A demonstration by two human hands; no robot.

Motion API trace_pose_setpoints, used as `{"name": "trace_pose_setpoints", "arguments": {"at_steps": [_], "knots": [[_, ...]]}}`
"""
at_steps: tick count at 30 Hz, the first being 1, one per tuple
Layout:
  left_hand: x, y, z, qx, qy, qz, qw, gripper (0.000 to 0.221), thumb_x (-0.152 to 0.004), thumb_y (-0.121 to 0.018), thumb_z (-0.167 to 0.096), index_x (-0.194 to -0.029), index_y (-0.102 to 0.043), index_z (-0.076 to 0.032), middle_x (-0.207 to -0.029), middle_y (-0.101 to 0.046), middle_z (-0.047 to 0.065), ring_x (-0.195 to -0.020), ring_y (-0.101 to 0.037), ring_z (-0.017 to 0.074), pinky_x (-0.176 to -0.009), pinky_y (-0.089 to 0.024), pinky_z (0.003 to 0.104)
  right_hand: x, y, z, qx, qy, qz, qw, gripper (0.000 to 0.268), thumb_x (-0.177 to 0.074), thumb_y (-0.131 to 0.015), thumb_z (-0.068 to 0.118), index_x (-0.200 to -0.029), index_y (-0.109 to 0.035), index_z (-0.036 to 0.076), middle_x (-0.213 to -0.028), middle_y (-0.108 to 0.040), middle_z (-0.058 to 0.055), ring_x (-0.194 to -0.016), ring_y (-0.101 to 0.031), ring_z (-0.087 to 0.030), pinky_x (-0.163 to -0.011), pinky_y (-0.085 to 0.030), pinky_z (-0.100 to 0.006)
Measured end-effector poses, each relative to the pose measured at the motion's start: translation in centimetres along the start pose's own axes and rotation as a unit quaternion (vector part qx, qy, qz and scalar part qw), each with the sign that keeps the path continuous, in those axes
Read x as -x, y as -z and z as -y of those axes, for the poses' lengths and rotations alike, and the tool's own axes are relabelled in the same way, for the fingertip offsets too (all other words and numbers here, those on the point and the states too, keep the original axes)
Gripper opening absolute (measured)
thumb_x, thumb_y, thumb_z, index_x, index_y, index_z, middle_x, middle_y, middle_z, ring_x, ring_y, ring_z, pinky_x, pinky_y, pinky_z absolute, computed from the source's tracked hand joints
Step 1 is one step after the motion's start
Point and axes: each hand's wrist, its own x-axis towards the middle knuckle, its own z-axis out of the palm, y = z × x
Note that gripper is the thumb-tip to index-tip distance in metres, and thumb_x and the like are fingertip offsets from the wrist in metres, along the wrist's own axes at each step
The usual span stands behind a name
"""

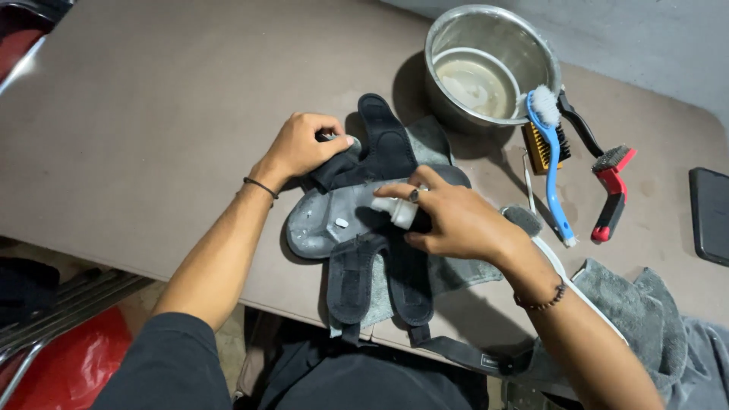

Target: Cleaning a black sandal by applying foam cleaner and scrubbing with different brushes and a sponge on a workbench.

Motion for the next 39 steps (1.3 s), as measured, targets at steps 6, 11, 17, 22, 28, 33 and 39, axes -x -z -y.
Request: {"name": "trace_pose_setpoints", "arguments": {"at_steps": [6, 11, 17, 22, 28, 33, 39], "knots": [[0.0, 0.0, 0.0, 0.008, 0.008, 0.001, 1.0, 0.02, -0.082, -0.078, -0.041, -0.082, -0.078, -0.02, -0.073, -0.069, 0.01, -0.081, -0.07, 0.0317, -0.079, -0.054, 0.042, -1.3, 0.0, -0.3, 0.106, -0.058, 0.017, 0.993, 0.071, -0.077, -0.07, 0.027, -0.145, -0.054, 0.039, -0.128, -0.054, -0.01, -0.096, -0.069, -0.055, -0.086, -0.057, -0.063], [0.1, 0.1, -0.4, 0.01, 0.012, 0.001, 1.0, 0.02, -0.082, -0.078, -0.039, -0.081, -0.078, -0.019, -0.072, -0.068, 0.01, -0.08, -0.069, 0.0313, -0.079, -0.054, 0.041, 1.0, 1.0, -0.7, 0.102, -0.11, -0.017, 0.989, 0.074, -0.078, -0.069, 0.028, -0.149, -0.051, 0.04, -0.125, -0.054, -0.009, -0.095, -0.068, -0.057, -0.084, -0.057, -0.062], [0.1, -0.1, -0.4, 0.007, 0.014, 0.007, 1.0, 0.019, -0.084, -0.077, -0.039, -0.082, -0.077, -0.02, -0.071, -0.067, 0.009, -0.078, -0.069, 0.0304, -0.078, -0.053, 0.041, 1.7, -0.3, -2.3, 0.025, -0.077, -0.052, 0.995, 0.081, -0.075, -0.07, 0.027, -0.152, -0.047, 0.04, -0.122, -0.054, -0.01, -0.096, -0.066, -0.059, -0.087, -0.056, -0.064], [0.2, 0.0, -0.5, 0.01, 0.022, 0.008, 1.0, 0.019, -0.084, -0.076, -0.039, -0.083, -0.077, -0.02, -0.071, -0.067, 0.008, -0.078, -0.068, 0.0267, -0.077, -0.053, 0.039, -0.2, -2.9, -2.8, -0.02, -0.006, -0.063, 0.998, 0.077, -0.074, -0.069, 0.029, -0.149, -0.052, 0.038, -0.118, -0.056, -0.013, -0.093, -0.067, -0.058, -0.086, -0.056, -0.063], [-0.2, -0.4, 0.0, 0.016, 0.0, 0.009, 1.0, 0.021, -0.086, -0.076, -0.04, -0.083, -0.077, -0.019, -0.073, -0.068, 0.01, -0.079, -0.068, 0.0287, -0.079, -0.053, 0.041, -0.5, -3.3, -2.4, 0.01, -0.04, -0.038, 0.998, 0.071, -0.076, -0.069, 0.027, -0.145, -0.054, 0.038, -0.117, -0.052, -0.011, -0.09, -0.067, -0.059, -0.082, -0.058, -0.063], [0.4, 0.0, -0.6, 0.025, 0.004, -0.006, 1.0, 0.021, -0.085, -0.078, -0.038, -0.08, -0.076, -0.018, -0.071, -0.068, 0.009, -0.078, -0.07, 0.0284, -0.08, -0.054, 0.039, -0.4, -3.0, -1.6, 0.062, -0.07, -0.026, 0.995, 0.071, -0.076, -0.068, 0.024, -0.144, -0.054, 0.039, -0.112, -0.051, -0.009, -0.087, -0.068, -0.057, -0.079, -0.06, -0.061], [0.4, -0.2, -0.1, 0.016, 0.005, 0.001, 1.0, 0.023, -0.084, -0.078, -0.039, -0.082, -0.077, -0.016, -0.074, -0.069, 0.011, -0.081, -0.07, 0.0325, -0.079, -0.053, 0.042, 3.2, -3.3, -7.0, -0.156, 0.116, -0.279, 0.94, 0.077, -0.072, -0.081, 0.022, -0.143, -0.055, 0.007, -0.137, -0.06, -0.026, -0.127, -0.055, -0.052, -0.105, -0.041, -0.059]]}}
